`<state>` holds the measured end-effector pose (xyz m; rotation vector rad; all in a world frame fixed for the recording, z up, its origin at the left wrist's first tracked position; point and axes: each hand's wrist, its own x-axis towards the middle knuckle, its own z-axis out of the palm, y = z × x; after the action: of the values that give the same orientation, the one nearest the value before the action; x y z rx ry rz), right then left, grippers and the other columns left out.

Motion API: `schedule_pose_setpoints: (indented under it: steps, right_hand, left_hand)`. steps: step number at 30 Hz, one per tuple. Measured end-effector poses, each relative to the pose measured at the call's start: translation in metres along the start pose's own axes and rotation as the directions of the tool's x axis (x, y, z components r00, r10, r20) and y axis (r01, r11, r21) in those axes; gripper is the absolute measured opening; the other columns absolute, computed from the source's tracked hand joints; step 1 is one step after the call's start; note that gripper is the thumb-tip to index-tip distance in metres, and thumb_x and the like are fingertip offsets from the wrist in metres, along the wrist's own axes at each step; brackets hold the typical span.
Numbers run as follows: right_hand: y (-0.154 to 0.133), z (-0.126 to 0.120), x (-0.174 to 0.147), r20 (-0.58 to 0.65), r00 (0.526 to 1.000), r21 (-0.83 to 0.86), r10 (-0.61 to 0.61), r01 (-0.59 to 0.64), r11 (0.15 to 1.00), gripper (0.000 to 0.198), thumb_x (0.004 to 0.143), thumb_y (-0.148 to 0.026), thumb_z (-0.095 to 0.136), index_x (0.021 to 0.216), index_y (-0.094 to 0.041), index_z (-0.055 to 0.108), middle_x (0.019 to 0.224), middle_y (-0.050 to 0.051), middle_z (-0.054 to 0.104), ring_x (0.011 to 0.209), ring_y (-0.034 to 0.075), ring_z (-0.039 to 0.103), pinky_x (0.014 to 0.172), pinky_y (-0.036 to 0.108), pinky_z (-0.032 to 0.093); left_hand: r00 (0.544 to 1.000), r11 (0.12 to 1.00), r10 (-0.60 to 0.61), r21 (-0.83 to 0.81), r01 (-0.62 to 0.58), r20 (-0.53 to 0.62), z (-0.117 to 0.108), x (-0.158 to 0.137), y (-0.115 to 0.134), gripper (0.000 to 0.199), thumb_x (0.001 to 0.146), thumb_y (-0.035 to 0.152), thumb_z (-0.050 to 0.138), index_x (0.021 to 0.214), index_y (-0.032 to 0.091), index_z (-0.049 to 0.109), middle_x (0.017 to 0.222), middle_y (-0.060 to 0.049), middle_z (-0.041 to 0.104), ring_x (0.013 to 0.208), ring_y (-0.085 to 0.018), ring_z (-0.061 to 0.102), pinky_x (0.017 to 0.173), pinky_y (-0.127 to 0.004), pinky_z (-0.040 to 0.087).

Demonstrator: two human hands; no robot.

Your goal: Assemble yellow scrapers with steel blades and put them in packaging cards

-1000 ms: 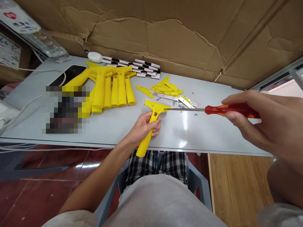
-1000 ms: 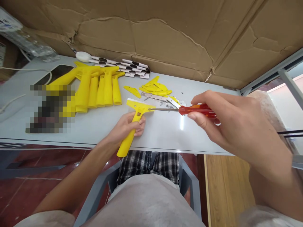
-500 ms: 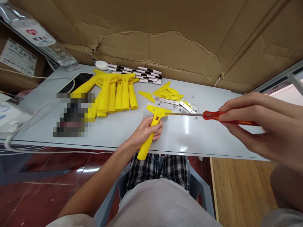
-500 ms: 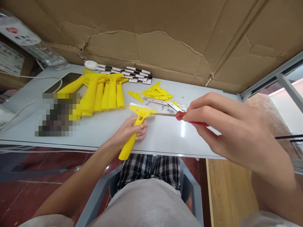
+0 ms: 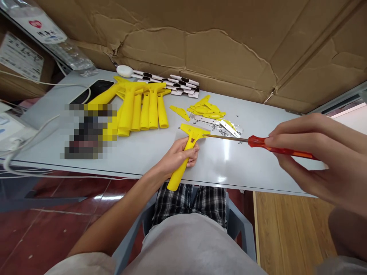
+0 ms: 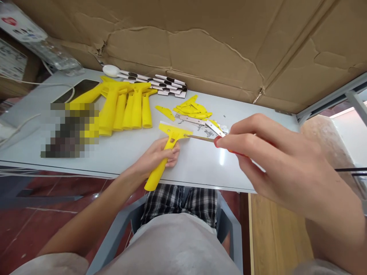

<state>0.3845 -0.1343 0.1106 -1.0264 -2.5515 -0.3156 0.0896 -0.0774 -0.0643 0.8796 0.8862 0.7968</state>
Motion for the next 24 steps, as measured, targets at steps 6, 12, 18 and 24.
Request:
schedule_pose_setpoints:
  steps: [6, 12, 18, 24]
  right_hand:
    - [0.005, 0.001, -0.001, 0.029, 0.989, -0.183, 0.142, -0.134, 0.974, 0.027, 0.112, -0.047, 0.058, 0.121, -0.024, 0.07, 0.095, -0.001, 0.073, 0.071, 0.009, 0.059, 0.061, 0.029, 0.032]
    - [0.013, -0.003, 0.008, 0.041, 0.999, -0.008, -0.035, 0.036, 0.999, 0.014, 0.103, -0.024, 0.07, 0.116, -0.029, 0.069, 0.125, -0.005, 0.072, 0.096, 0.004, 0.068, 0.082, 0.023, 0.051]
    - [0.024, -0.003, 0.008, 0.043, 0.999, 0.032, 0.032, -0.034, 0.999, 0.017, 0.102, -0.028, 0.07, 0.119, -0.028, 0.07, 0.125, -0.004, 0.07, 0.098, 0.003, 0.067, 0.077, 0.024, 0.05]
    - [0.037, -0.006, 0.004, 0.039, 0.999, 0.056, -0.028, 0.025, 0.998, 0.017, 0.1, -0.029, 0.075, 0.115, -0.026, 0.07, 0.122, -0.004, 0.074, 0.098, 0.003, 0.071, 0.074, 0.021, 0.052]
  left_hand:
    - [1.0, 1.0, -0.019, -0.008, 0.019, -0.024, 0.002, 0.001, 0.003, 0.031, 0.073, 0.021, 0.084, 0.078, 0.021, 0.053, 0.066, 0.006, 0.047, 0.052, -0.006, 0.042, 0.047, -0.022, 0.032]
    - [1.0, 1.0, -0.024, -0.001, 0.024, -0.021, 0.001, 0.0, 0.004, 0.023, 0.069, 0.016, 0.076, 0.079, 0.021, 0.057, 0.065, 0.006, 0.049, 0.051, -0.007, 0.044, 0.047, -0.023, 0.033]
    - [0.999, 0.999, -0.043, -0.011, 0.043, -0.019, 0.001, -0.001, 0.004, 0.026, 0.07, 0.017, 0.078, 0.076, 0.021, 0.054, 0.066, 0.006, 0.048, 0.052, -0.007, 0.044, 0.047, -0.022, 0.033]
    - [0.999, 0.998, -0.054, -0.025, 0.054, 0.001, -0.002, -0.002, 0.004, 0.026, 0.07, 0.017, 0.078, 0.076, 0.021, 0.053, 0.065, 0.005, 0.048, 0.052, -0.007, 0.042, 0.047, -0.023, 0.033]
